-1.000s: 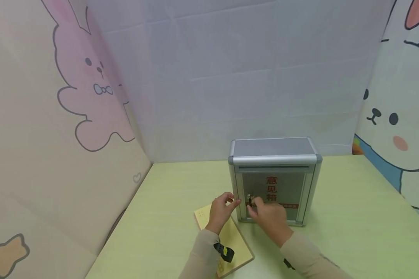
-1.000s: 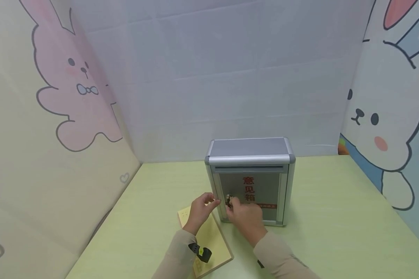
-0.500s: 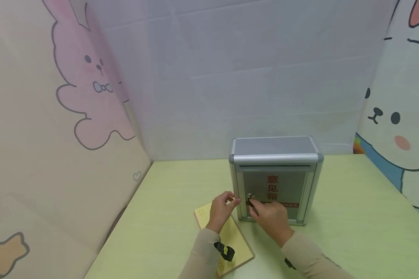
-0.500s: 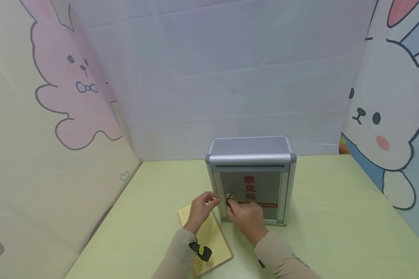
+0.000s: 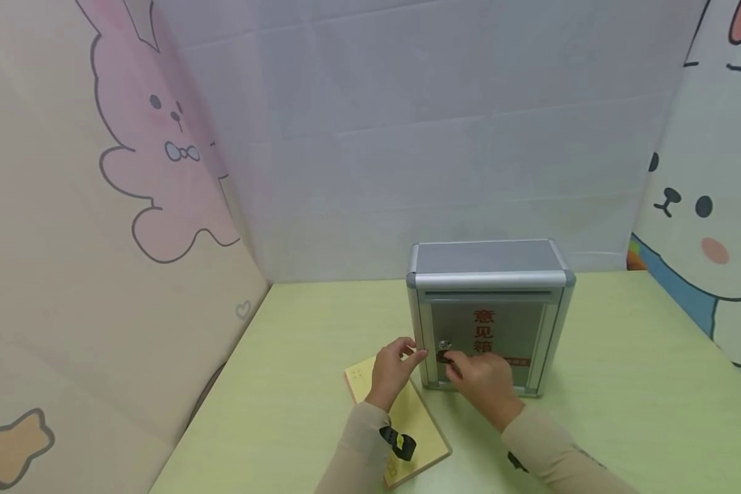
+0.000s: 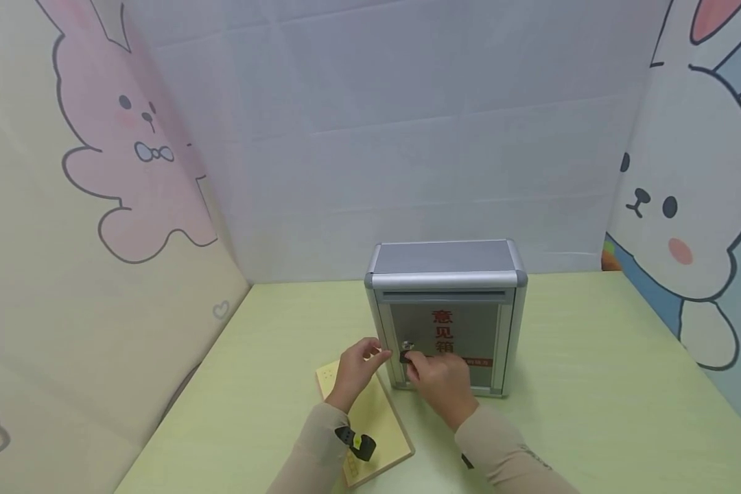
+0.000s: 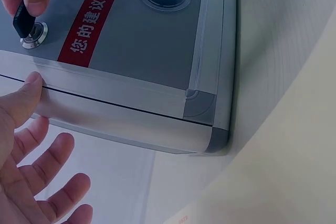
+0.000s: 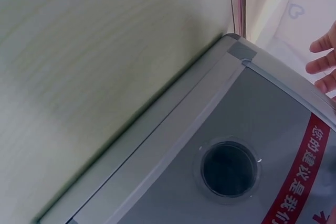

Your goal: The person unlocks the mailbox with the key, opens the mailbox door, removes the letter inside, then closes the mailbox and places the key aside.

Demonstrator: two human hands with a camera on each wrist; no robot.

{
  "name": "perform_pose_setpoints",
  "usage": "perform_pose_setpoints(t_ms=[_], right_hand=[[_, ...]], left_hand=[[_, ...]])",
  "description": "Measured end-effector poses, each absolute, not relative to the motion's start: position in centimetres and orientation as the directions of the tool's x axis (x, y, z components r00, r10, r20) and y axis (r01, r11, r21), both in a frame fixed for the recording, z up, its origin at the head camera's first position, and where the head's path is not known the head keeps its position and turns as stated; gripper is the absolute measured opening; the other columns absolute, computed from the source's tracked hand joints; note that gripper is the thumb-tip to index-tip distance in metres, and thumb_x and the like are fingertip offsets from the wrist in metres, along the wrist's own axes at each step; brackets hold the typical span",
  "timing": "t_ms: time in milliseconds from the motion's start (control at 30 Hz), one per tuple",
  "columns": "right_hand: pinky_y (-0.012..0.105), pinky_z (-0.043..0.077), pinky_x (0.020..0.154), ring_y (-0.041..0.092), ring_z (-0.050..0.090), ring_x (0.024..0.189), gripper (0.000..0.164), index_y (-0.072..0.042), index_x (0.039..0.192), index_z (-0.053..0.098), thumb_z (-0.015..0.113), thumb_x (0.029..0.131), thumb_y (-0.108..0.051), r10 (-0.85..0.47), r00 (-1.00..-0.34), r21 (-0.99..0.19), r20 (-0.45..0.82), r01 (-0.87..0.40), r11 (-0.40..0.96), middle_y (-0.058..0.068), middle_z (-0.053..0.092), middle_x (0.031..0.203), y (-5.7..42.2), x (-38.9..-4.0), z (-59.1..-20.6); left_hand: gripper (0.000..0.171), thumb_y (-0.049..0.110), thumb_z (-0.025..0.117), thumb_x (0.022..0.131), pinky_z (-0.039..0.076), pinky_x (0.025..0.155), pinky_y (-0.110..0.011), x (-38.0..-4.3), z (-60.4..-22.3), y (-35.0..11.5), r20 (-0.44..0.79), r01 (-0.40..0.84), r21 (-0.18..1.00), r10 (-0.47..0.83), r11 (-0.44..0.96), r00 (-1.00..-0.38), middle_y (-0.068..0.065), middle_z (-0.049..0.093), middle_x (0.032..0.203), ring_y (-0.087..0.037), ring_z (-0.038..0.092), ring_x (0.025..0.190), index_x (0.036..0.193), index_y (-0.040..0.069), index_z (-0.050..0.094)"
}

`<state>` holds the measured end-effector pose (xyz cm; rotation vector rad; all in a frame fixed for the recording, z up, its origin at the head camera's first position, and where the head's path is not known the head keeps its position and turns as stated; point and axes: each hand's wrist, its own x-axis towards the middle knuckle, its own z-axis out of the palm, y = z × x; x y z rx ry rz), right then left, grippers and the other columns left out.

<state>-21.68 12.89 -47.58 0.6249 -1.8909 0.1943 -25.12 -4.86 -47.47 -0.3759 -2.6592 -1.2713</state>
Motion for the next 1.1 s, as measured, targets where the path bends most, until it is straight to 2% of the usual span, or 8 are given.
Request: perform_pose_setpoints(t_ms=[800, 1100], right_hand=[[0.021, 0.031, 0.037, 0.003, 0.034, 0.032, 0.05, -0.012, 0.068, 0.07, 0.036, 0.102, -0.027, -0.281, -0.209, 0.134, 0.937, -0.528, 0.838, -0.005, 0.053, 0.044, 12.96, -21.34, -47.1], [0.021, 0.031, 0.036, 0.004, 0.034, 0.032, 0.049, -0.014, 0.066, 0.069, 0.037, 0.101, -0.025, -0.273, -0.196, 0.129, 0.942, -0.541, 0.831, -0.005, 0.052, 0.043, 12.81, -21.54, -47.3]], left_hand=[[0.022, 0.028, 0.074, 0.086, 0.038, 0.053, -0.024, -24.85, -47.4, -4.62, 0.24, 0.274, 0.727, 0.141, 0.63, -0.96, -0.006, 0.068, 0.083, -0.012, 0.053, 0.066, 0.088, 0.008, 0.065], [0.021, 0.027, 0.073, 0.086, 0.037, 0.054, -0.025, -24.85, -47.25, -4.78, 0.233, 0.27, 0.718, 0.145, 0.642, -0.962, -0.006, 0.067, 0.083, -0.012, 0.051, 0.067, 0.088, 0.008, 0.065]])
